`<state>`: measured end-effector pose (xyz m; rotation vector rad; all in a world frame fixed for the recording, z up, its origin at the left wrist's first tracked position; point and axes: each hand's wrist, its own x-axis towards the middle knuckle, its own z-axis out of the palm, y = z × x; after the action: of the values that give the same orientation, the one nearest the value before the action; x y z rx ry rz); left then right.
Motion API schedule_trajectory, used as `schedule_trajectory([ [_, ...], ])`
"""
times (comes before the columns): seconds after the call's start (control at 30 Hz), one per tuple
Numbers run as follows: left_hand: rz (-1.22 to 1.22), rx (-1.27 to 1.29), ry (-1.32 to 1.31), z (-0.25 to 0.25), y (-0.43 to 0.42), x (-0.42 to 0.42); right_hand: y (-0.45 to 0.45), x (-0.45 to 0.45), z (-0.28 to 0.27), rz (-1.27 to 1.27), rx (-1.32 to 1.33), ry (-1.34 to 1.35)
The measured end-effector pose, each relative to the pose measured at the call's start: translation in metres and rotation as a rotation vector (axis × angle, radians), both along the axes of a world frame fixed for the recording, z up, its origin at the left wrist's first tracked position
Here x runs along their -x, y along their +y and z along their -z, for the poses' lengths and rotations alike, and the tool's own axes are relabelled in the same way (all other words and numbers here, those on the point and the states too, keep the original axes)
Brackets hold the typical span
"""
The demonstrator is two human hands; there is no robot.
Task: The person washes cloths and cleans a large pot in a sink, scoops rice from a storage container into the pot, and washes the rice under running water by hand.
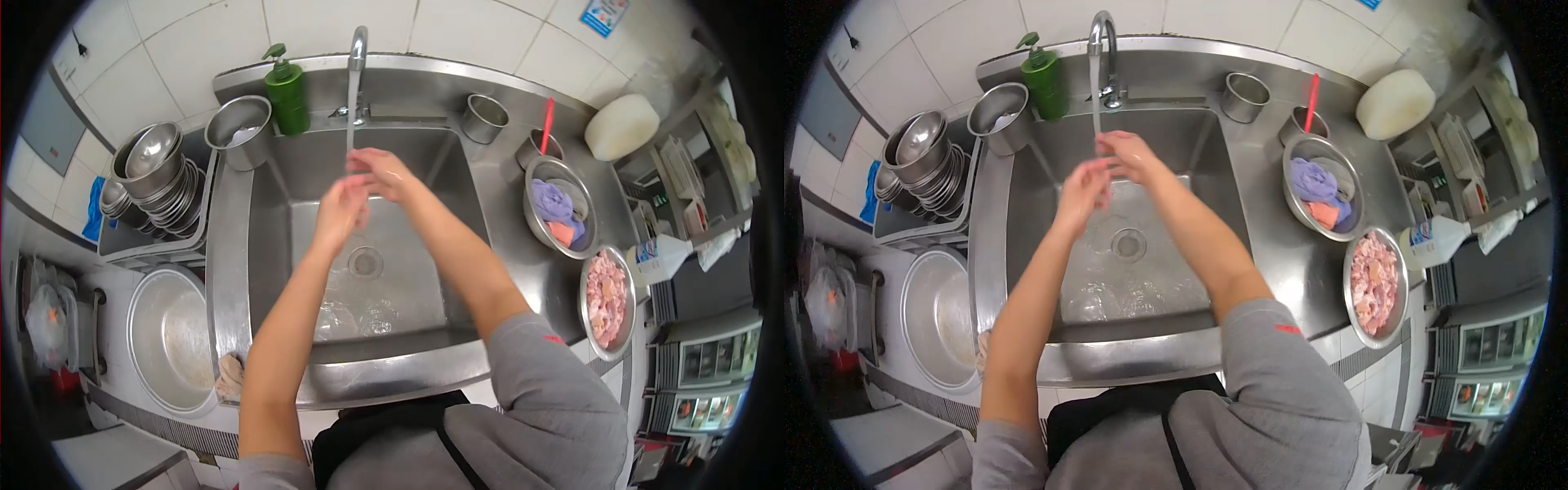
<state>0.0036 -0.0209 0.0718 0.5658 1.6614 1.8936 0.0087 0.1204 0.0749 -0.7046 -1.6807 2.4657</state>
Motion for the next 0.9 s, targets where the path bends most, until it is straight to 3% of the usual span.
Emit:
schedule_trajectory([
  [0.03, -0.087, -0.041, -0.069, -0.01, 0.019, 0.013, 0.0, 0.025, 0.019, -0.039, 0.229, 0.115],
  [0.1, -0.157, 0.12, 0.079, 0.002, 0.047, 0.051, 0.001, 0.067, 0.059, -0.114, 0.694, 0.327],
  [0.17, -0.535, 0.297, 0.414, 0.064, 0.099, 0.095, -0.018, 0.067, 0.034, 0.153, 0.691, 0.35],
  [0.23, -0.861, 0.376, 0.681, 0.077, 0.119, 0.098, -0.029, 0.064, 0.028, 0.349, 0.614, 0.409],
  [0.27, -0.997, 0.364, 0.784, 0.059, 0.118, 0.083, -0.051, 0.047, -0.006, 0.425, 0.603, 0.351],
  [0.33, -1.256, 0.356, 0.992, 0.021, 0.108, 0.057, -0.054, 0.05, -0.004, 0.32, 0.692, 0.392],
  [0.43, -0.603, 0.52, 1.0, -0.014, 0.085, 0.057, -0.04, 0.059, 0.01, 0.27, 0.746, 0.435],
  [0.5, -0.163, 0.589, 0.956, -0.021, 0.073, 0.063, 0.0, 0.084, 0.044, 0.105, 0.887, 0.49],
  [0.53, -0.289, 0.496, 1.068, -0.01, 0.068, 0.05, 0.0, 0.087, 0.043, 0.181, 0.593, 0.535],
  [0.57, -0.416, 0.398, 1.184, 0.004, 0.063, 0.028, 0.013, 0.118, 0.043, 0.343, 0.607, 0.438],
  [0.6, -0.385, 0.228, 1.055, 0.015, 0.063, 0.015, 0.021, 0.133, 0.033, 0.331, 0.388, 0.161],
  [0.63, -0.353, 0.059, 0.923, 0.022, 0.06, 0.003, 0.032, 0.142, 0.03, 0.008, 0.173, 0.057],
  [0.67, -0.114, -0.152, 0.504, 0.018, 0.049, -0.012, 0.028, 0.145, 0.014, -0.294, -0.397, -0.018],
  [0.7, 0.035, -0.039, 0.568, 0.021, 0.036, -0.017, 0.021, 0.147, -0.006, -0.594, -0.968, -0.084],
  [0.77, 0.352, 0.185, 0.659, 0.03, 0.003, -0.023, 0.018, 0.16, -0.009, -0.939, -2.05, 0.031],
  [0.8, 0.342, 0.274, 0.758, 0.046, -0.012, -0.022, 0.011, 0.162, -0.02, -0.901, -2.057, -0.26],
  [0.83, 0.332, 0.361, 0.867, 0.061, -0.027, -0.017, 0.014, 0.168, -0.015, -0.844, -2.138, -0.292],
  [0.9, 0.416, 0.669, 0.89, 0.044, -0.067, 0.001, 0.027, 0.184, -0.007, -0.711, -2.301, -0.34],
])
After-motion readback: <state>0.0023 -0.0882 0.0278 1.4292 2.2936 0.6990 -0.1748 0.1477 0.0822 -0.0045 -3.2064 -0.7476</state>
